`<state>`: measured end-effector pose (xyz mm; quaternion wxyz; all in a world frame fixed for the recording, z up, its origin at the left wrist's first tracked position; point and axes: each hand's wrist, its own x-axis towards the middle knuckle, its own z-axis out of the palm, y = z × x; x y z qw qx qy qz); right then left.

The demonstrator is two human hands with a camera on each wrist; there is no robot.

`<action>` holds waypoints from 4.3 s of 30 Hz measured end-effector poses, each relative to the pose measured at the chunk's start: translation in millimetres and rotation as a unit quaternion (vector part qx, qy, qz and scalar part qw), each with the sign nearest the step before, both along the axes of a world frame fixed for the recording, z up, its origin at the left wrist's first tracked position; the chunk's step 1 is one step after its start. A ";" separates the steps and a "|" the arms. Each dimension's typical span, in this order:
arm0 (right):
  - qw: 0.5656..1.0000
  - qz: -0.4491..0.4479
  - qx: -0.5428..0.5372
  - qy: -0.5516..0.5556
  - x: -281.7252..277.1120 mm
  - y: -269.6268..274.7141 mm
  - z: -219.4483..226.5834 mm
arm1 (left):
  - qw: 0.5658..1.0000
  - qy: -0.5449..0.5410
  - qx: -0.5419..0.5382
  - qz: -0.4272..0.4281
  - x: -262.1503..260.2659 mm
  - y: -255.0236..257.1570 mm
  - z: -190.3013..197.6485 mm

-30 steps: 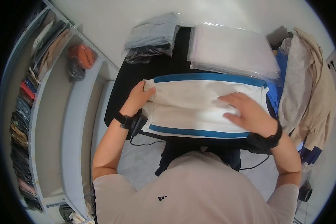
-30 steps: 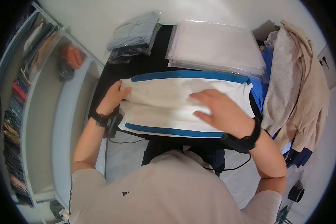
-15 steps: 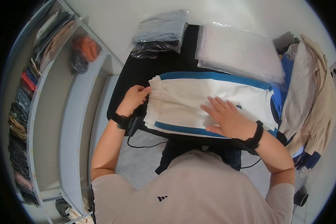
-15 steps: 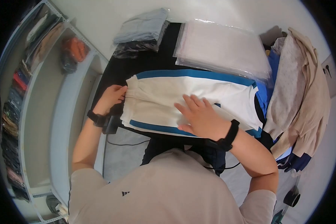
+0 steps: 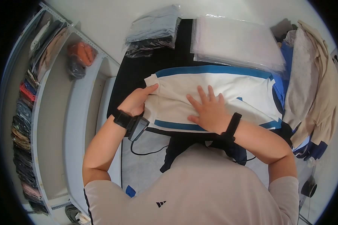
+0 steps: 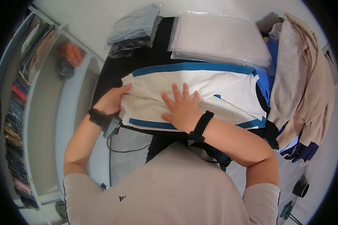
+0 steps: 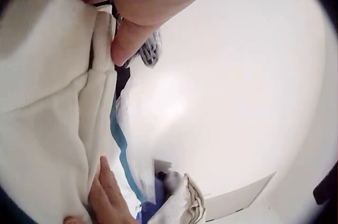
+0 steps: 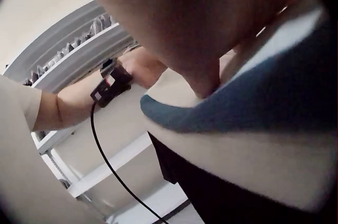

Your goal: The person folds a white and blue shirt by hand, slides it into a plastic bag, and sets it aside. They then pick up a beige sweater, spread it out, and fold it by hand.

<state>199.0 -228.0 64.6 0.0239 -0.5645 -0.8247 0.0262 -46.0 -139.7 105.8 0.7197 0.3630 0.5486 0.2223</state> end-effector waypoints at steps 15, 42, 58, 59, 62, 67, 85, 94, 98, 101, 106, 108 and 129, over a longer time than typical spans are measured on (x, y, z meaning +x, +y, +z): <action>0.996 -0.007 -0.015 0.089 -8.7 -25.5 0.1 | 0.993 0.005 0.119 -0.017 31.4 -15.2 33.9; 0.625 -0.226 -0.223 0.713 102.7 0.0 27.9 | 0.927 0.057 0.286 -0.238 130.4 -37.7 36.1; 0.656 -0.307 -0.209 0.657 129.5 -3.4 14.6 | 0.610 0.308 0.482 -0.548 141.7 -6.2 -15.7; 0.757 -0.287 -0.068 0.583 126.5 -12.2 16.0 | 0.607 0.312 0.484 -0.548 141.8 -5.8 -15.3; 0.922 -0.104 0.196 0.318 106.3 -46.5 35.7 | 0.602 0.319 0.489 -0.545 141.8 -6.5 -17.9; 0.982 -0.046 0.067 0.170 68.6 -74.6 14.1 | 0.621 0.266 0.494 -0.548 134.9 7.3 -19.9; 0.963 -0.091 0.138 0.211 58.6 -84.6 -12.5 | 0.970 0.101 0.161 -0.154 137.7 36.7 -33.6; 0.908 -0.110 0.150 0.376 88.2 -69.6 -12.6 | 0.942 0.171 0.279 -0.078 124.3 23.6 -27.7; 0.835 -0.214 0.061 0.503 108.9 -34.2 1.2 | 0.839 0.235 0.485 -0.077 126.8 9.5 -19.2; 0.791 -0.252 -0.032 0.557 114.0 -10.5 7.0 | 0.827 0.173 0.524 -0.112 128.3 -11.9 -13.1; 0.763 -0.279 -0.198 0.548 117.0 17.6 23.5 | 0.839 0.130 0.509 -0.143 122.5 -39.6 -17.1; 0.800 -0.285 -0.192 0.492 109.2 18.6 30.6 | 0.831 0.126 0.517 -0.163 120.2 -47.9 -13.8; 0.852 -0.225 -0.017 0.472 96.1 11.0 -8.8 | 0.589 0.327 0.584 -0.453 121.6 -83.8 -23.9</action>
